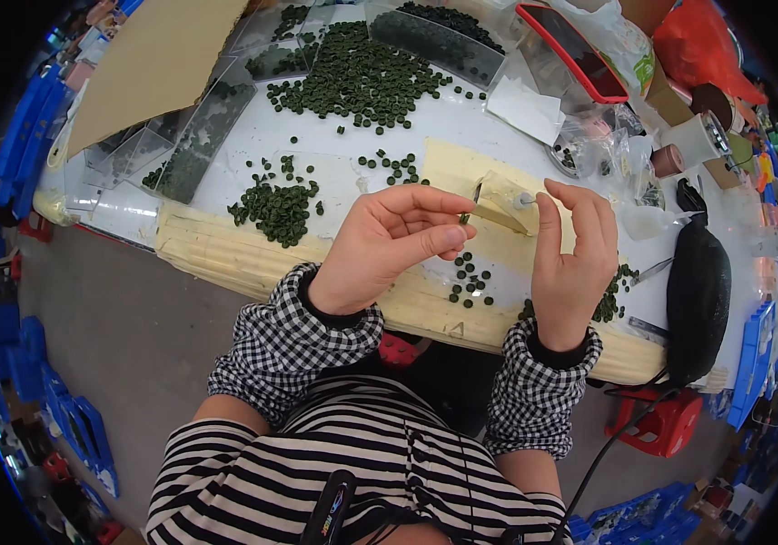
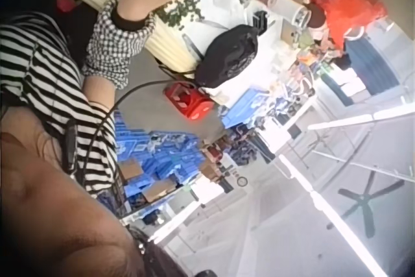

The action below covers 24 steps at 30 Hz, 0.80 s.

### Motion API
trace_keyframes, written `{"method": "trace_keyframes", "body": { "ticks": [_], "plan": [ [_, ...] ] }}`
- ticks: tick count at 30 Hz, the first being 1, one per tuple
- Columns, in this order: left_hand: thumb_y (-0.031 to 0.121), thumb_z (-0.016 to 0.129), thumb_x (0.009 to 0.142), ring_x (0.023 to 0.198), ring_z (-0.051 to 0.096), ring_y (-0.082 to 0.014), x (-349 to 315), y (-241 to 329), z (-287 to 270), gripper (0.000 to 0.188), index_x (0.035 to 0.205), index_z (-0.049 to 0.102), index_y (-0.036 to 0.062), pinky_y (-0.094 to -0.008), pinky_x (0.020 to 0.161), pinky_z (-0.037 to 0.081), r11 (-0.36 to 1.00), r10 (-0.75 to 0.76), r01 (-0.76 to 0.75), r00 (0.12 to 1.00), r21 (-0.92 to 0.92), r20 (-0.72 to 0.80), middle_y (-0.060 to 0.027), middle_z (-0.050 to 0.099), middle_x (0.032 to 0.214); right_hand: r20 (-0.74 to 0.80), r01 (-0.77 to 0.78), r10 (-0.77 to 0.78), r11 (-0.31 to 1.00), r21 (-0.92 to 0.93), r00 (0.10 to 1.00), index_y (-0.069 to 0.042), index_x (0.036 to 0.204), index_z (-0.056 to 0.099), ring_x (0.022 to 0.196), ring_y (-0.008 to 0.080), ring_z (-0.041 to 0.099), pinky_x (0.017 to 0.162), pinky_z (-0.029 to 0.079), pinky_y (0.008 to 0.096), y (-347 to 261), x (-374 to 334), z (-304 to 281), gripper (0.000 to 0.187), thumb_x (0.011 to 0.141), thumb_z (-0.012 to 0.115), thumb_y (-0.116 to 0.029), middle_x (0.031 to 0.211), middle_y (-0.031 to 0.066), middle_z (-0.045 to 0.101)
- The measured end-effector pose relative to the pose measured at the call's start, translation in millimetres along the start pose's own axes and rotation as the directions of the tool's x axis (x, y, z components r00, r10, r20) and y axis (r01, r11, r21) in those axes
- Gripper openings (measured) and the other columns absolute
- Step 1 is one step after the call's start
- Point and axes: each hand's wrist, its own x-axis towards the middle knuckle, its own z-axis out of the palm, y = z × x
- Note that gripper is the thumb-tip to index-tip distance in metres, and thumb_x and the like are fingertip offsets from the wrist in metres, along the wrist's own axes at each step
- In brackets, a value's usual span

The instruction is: Picking small green plastic toy components from a pile and inspecting them against a yellow card at a workbench.

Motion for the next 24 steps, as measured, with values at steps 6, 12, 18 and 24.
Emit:
{"method": "trace_keyframes", "body": {
  "ticks": [6, 12, 18, 24],
  "plan": [
    [0.0, 0.066, 0.089, 0.09, 0.067, -0.0134, -1, -1, -1, 0.024, 0.112, 0.064, -0.0021, -0.0242, 0.077, 0.055, 0.997, 0.068, -0.068, 0.998, 0.041, -0.013, -0.0104, 0.07, 0.097, 0.025, -0.034, 0.029, 0.972, 0.233, 0.999, -0.003, 0.102, 0.071, 0.082, 0.0228, 0.06, 0.072, 0.048, 0.0311, -20, -11, -12, 0.022, 0.08, 0.071, 0.001, 0.09, 0.0099, 0.064],
    [-0.001, 0.067, 0.087, 0.092, 0.064, -0.0112, -2, -2, 0, 0.025, 0.112, 0.065, -0.0033, -0.0232, 0.082, 0.053, 0.994, 0.095, -0.094, 0.995, 0.056, -0.014, -0.0083, 0.068, 0.101, 0.18, -0.089, 0.015, 0.907, 0.413, 0.984, -0.004, 0.104, 0.072, 0.079, 0.0205, 0.058, 0.069, 0.047, 0.0292, -32, -25, -7, 0.026, 0.079, 0.071, 0.002, 0.088, 0.0083, 0.063],
    [-0.003, 0.068, 0.086, 0.091, 0.065, -0.0114, -2, 1, 1, 0.024, 0.109, 0.065, -0.0029, -0.0228, 0.082, 0.053, 0.996, 0.089, -0.089, 0.995, -0.01, -0.034, -0.0079, 0.068, 0.099, 0.212, -0.088, -0.012, 0.887, 0.454, 0.977, -0.005, 0.107, 0.073, 0.079, 0.0204, 0.057, 0.068, 0.047, 0.0293, -32, -30, 1, 0.031, 0.078, 0.072, 0.003, 0.087, 0.007, 0.062],
    [-0.005, 0.069, 0.084, 0.09, 0.065, -0.0123, -2, -3, -1, 0.023, 0.106, 0.064, -0.0033, -0.024, 0.082, 0.054, 0.994, 0.107, -0.107, 0.993, 0.004, -0.052, -0.008, 0.068, 0.098, 0.229, -0.115, 0.004, 0.875, 0.471, 0.973, -0.006, 0.108, 0.073, 0.076, 0.0195, 0.056, 0.066, 0.046, 0.029, -31, -30, 2, 0.032, 0.077, 0.072, 0.002, 0.084, 0.0058, 0.062]
  ]
}}
